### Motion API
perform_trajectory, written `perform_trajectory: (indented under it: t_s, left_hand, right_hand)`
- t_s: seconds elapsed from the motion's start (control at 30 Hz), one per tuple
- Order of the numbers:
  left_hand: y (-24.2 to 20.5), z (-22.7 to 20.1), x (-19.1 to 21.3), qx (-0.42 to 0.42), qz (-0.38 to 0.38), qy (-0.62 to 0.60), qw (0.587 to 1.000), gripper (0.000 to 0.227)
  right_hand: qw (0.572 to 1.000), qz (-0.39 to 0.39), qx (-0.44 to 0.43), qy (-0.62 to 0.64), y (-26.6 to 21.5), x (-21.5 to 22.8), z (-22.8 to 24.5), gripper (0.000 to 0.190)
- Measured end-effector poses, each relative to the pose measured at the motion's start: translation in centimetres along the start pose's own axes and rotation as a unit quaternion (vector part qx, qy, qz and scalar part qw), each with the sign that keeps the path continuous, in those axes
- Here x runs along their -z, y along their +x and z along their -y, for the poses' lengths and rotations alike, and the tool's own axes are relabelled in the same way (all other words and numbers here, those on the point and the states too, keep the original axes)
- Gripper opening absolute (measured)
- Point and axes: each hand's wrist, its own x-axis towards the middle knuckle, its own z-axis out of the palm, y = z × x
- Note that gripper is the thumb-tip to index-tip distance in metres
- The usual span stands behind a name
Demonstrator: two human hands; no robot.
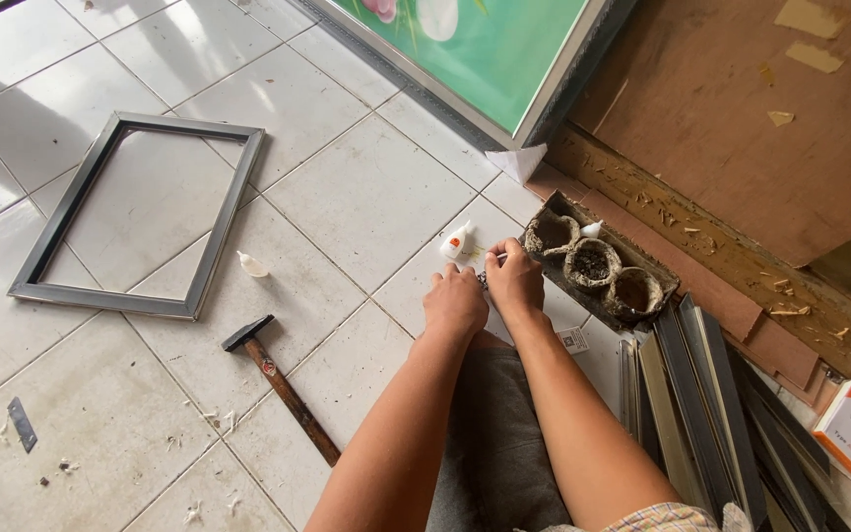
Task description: Assembling the corners of a picture frame by applying glue and using a hammer to secure the joints.
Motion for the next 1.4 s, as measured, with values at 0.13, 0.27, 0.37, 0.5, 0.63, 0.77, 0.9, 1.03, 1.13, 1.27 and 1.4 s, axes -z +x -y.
perform_trajectory:
  t_s: [0.13, 0.27, 0.37, 0.5, 0.63, 0.77, 0.9, 1.03, 1.13, 1.27, 1.4]
  left_hand:
    - [-1.9, 0.2, 3.2, 0.022, -0.014, -0.091, 0.996, 0.044]
    - [-6.3, 3.9, 8.0, 0.041, -0.14, -0.374, 0.916, 0.045]
    - [-11.7, 11.5, 13.4, -0.01, -0.207, -0.449, 0.869, 0.045]
    - [-20.6, 23.5, 20.7, -0.006, -0.233, -0.364, 0.902, 0.04]
    - [-24.6, 32.6, 22.9, 0.102, -0.235, -0.278, 0.926, 0.041]
    - [-21.3, 37.9, 20.7, 0.063, -0.358, -0.206, 0.908, 0.042]
    - [-17.5, 38.4, 20.1, 0.058, -0.308, -0.018, 0.95, 0.054]
    - [-17.4, 38.1, 20.9, 0.077, -0.226, 0.004, 0.971, 0.064]
    - [-18.2, 38.1, 20.5, 0.078, -0.205, 0.041, 0.975, 0.071]
    - [-18.5, 37.8, 20.5, 0.078, -0.182, 0.045, 0.979, 0.078]
    - [-18.6, 37.7, 20.7, 0.082, -0.179, 0.047, 0.979, 0.079]
  right_hand:
    - [0.997, 0.024, 0.019, 0.071, -0.2, -0.1, 3.4, 0.013]
    - [0.978, 0.091, -0.013, 0.187, -3.9, 0.7, 12.2, 0.016]
    - [0.955, 0.162, 0.0, 0.247, -7.3, -0.5, 19.4, 0.021]
    - [0.93, 0.289, 0.088, 0.21, -12.4, -4.8, 27.7, 0.021]
    - [0.911, 0.341, 0.159, 0.171, -15.9, -12.3, 31.0, 0.019]
    - [0.9, 0.31, 0.244, 0.184, -16.6, -18.0, 31.5, 0.023]
    - [0.893, 0.264, 0.325, 0.167, -16.8, -21.7, 30.0, 0.03]
    - [0.865, 0.247, 0.423, 0.106, -17.1, -21.9, 31.3, 0.047]
    - [0.869, 0.234, 0.429, 0.071, -16.8, -22.6, 31.0, 0.052]
    - [0.859, 0.235, 0.455, 0.018, -16.0, -23.2, 31.5, 0.056]
    - [0.855, 0.242, 0.459, -0.007, -16.2, -22.5, 32.5, 0.059]
